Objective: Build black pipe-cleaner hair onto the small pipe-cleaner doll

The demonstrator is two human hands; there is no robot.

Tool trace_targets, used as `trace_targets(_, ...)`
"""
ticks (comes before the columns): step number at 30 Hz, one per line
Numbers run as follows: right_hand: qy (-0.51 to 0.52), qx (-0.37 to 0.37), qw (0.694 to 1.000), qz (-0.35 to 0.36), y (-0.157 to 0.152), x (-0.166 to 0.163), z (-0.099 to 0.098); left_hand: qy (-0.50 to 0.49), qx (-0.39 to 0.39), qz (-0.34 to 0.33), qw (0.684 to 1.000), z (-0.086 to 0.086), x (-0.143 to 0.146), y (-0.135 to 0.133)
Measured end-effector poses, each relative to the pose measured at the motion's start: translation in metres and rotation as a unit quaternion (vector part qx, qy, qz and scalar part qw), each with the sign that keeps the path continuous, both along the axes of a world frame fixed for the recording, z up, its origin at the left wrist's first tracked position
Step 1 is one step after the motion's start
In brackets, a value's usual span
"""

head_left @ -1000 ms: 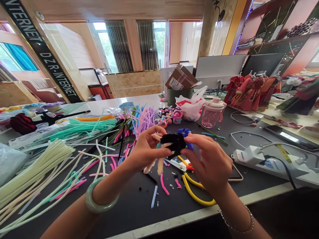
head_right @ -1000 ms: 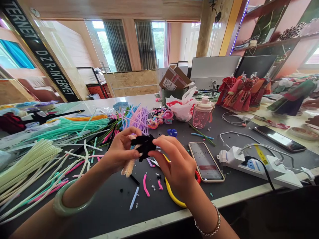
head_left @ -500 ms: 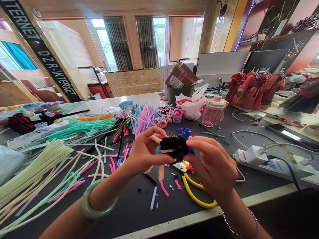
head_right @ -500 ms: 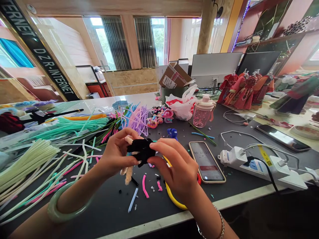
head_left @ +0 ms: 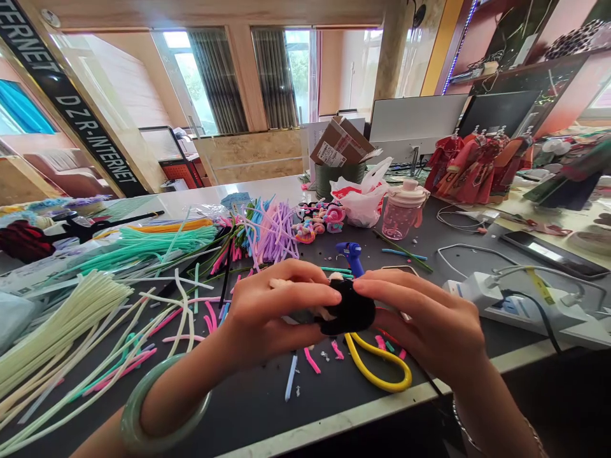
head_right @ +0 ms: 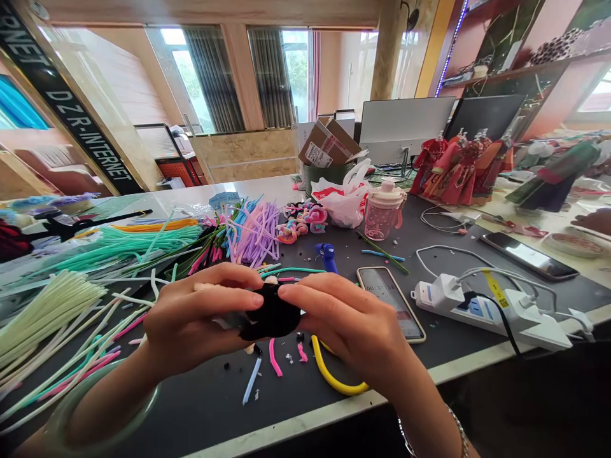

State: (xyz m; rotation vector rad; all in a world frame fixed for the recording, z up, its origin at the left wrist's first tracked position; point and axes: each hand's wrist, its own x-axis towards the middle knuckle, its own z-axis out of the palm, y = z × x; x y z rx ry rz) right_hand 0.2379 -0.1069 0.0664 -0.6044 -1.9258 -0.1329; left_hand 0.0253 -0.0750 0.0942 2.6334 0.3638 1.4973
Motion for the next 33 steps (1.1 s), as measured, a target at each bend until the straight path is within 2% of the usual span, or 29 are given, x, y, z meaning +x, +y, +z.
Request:
trace_targets(6,-0.051,-0.006,0.998,-0.020,-0.006,0.005,0.005,0.037,0.017,0.022,0.999,0.001,-0.003,-0.008)
trace_targets(12,-0.061,-0.071,0.995,-0.026,-0.011,0.014,0.007,0.076,0.015,0.056,0.995,-0.001,-0.005,-0.013)
trace_targets(18,-0.070,-0.059,0.996,-0.001,-0.010,0.014,0.007,0.056,0.028,0.027,0.998,-0.006,-0.001,-0.008)
trace_targets(22,-0.049,-0.071,0.996,-0.003,-0.006,0.015,0.002,0.036,0.009,0.027,0.999,-0.011,0.004,-0.003)
trace_targets(25,-0.018,-0.136,0.991,-0.001,-0.003,0.018,-0.001,0.026,-0.012,0.051,0.998,-0.015,0.008,-0.003)
trace_targets(27,0.040,-0.203,0.978,0.015,-0.002,0.018,-0.003,0.027,-0.015,0.062,0.998,-0.018,0.009,-0.003)
trace_targets(30,0.144,-0.299,0.941,0.059,-0.001,0.013,-0.006,0.032,0.005,0.056,0.998,-0.022,0.010,-0.003)
trace_targets(33,0.190,-0.364,0.905,0.115,0.001,0.003,-0.009,0.046,0.048,0.045,0.997,-0.022,0.011,-0.004)
